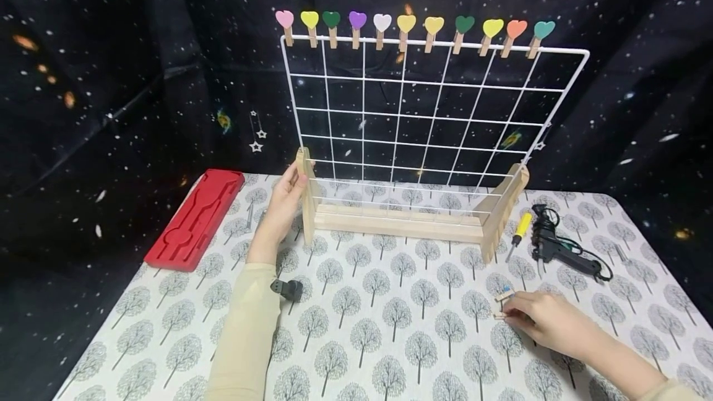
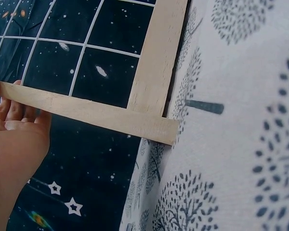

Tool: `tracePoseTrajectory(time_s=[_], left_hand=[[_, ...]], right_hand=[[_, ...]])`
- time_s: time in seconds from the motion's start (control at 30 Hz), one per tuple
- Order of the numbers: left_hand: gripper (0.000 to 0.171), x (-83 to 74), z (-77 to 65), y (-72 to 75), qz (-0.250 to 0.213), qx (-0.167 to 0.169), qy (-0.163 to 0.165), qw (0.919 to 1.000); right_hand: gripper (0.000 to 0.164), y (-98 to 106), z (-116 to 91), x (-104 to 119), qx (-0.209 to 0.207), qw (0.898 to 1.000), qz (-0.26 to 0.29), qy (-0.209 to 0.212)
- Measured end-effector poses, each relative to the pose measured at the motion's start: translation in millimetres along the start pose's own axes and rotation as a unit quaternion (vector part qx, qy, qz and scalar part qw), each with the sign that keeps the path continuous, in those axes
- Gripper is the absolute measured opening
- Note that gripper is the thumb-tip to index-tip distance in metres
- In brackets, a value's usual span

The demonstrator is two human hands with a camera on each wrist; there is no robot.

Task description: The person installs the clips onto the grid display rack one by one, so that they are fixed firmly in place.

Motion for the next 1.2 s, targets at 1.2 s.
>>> tracePoseTrajectory(time_s=[1.2], left_hand=[[0.048,-12.1,-3.4,-2.3,-0.005,-0.002,0.000,1.0000]], right_hand=[[0.030,181.1,118.2,-10.8,-0.211,0.967,0.112,-0.093]])
Point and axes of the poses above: each hand's wrist, its own z-axis towards the middle knuckle, its own y-axis out of the back of the hand, x = y × z, the point moved 8 cm from there along z, towards the middle knuckle
